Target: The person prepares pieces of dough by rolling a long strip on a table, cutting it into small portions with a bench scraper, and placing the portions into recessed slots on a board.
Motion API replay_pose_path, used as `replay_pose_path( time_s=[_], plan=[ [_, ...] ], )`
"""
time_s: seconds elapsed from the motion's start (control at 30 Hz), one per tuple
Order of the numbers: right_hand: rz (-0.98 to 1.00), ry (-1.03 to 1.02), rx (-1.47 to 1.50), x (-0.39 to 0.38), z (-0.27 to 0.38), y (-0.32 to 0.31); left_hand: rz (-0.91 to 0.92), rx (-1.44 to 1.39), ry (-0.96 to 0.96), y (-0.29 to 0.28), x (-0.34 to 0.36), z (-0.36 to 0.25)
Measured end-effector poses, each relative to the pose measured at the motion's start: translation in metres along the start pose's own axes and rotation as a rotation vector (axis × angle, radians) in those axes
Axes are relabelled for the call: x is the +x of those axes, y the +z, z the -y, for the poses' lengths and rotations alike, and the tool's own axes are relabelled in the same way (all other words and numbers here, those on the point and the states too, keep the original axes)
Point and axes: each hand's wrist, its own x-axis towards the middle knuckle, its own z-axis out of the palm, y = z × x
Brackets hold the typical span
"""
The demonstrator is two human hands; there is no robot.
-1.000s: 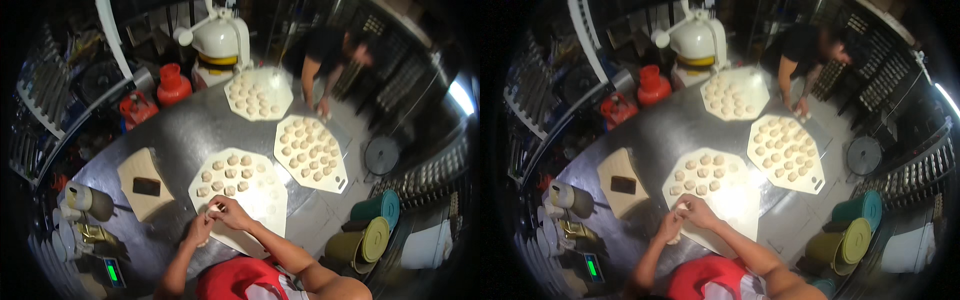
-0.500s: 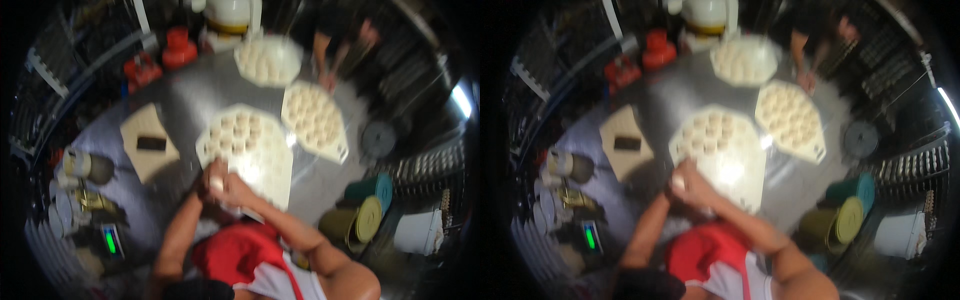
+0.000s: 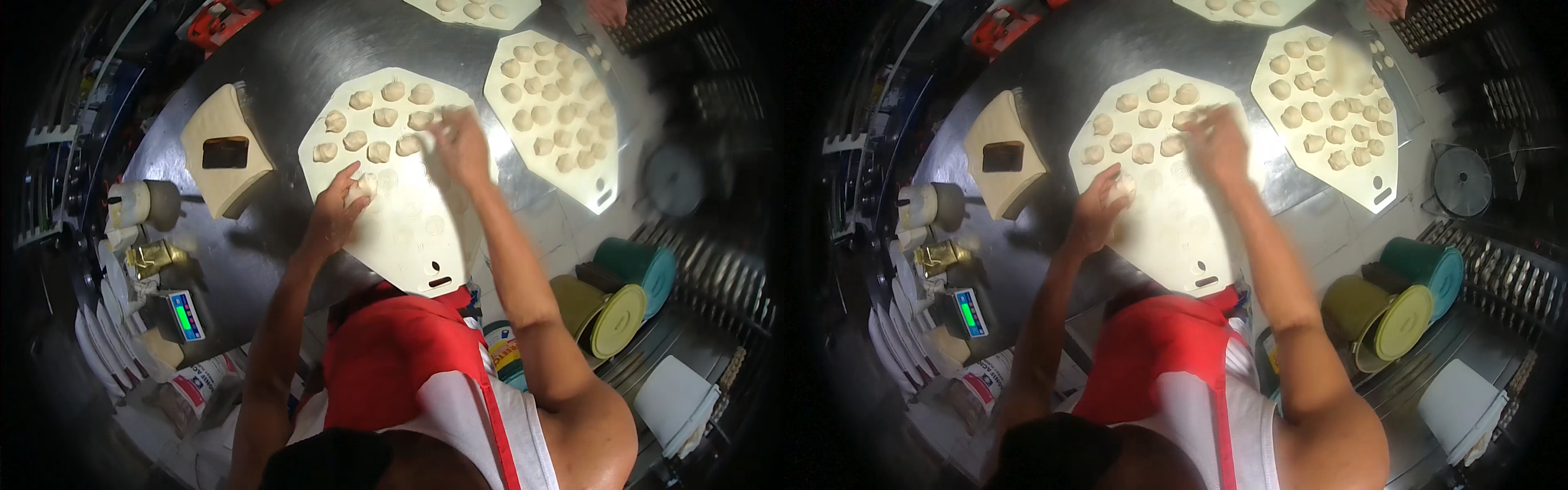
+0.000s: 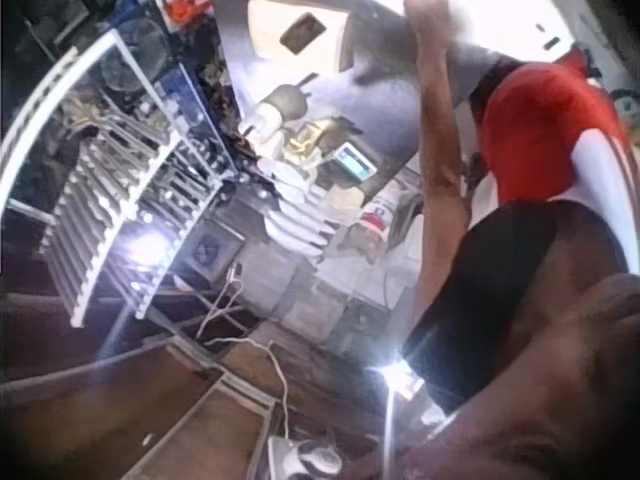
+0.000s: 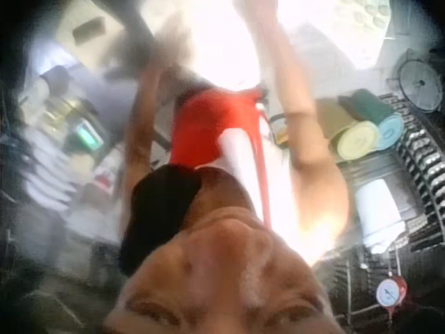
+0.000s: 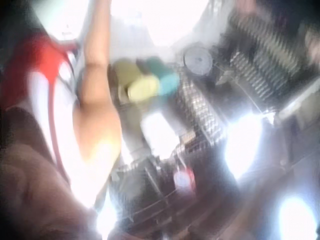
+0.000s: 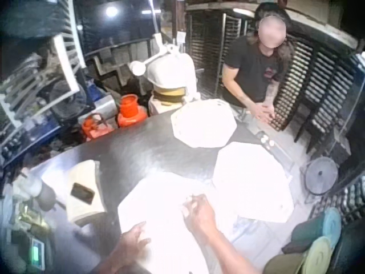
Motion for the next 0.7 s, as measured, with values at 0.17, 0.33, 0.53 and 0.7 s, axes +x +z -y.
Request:
replay_pose_path(
  time_s=[0.17,0.33,0.53,0.7],
  plan=[
    [0.478,-0.183,0.190,-0.090,0.072,0.032,0.023,-0.198,0.226,0.000,-0.007,0.013],
    [0.398,0.099,0.136,-0.109,0.076,0.028,0.163,0.287,0.073,0.000,-0.035,0.005],
    [0.136,0.023,0.015,-0.117,0.101,0.010,0.219,0.598,0.193,0.028,-0.027,-0.030],
    [0.376,-0.361,0.076,-0.159,0.139,0.014,0.206,0.256,0.261,0.014,0.020,0.072]
  ],
)
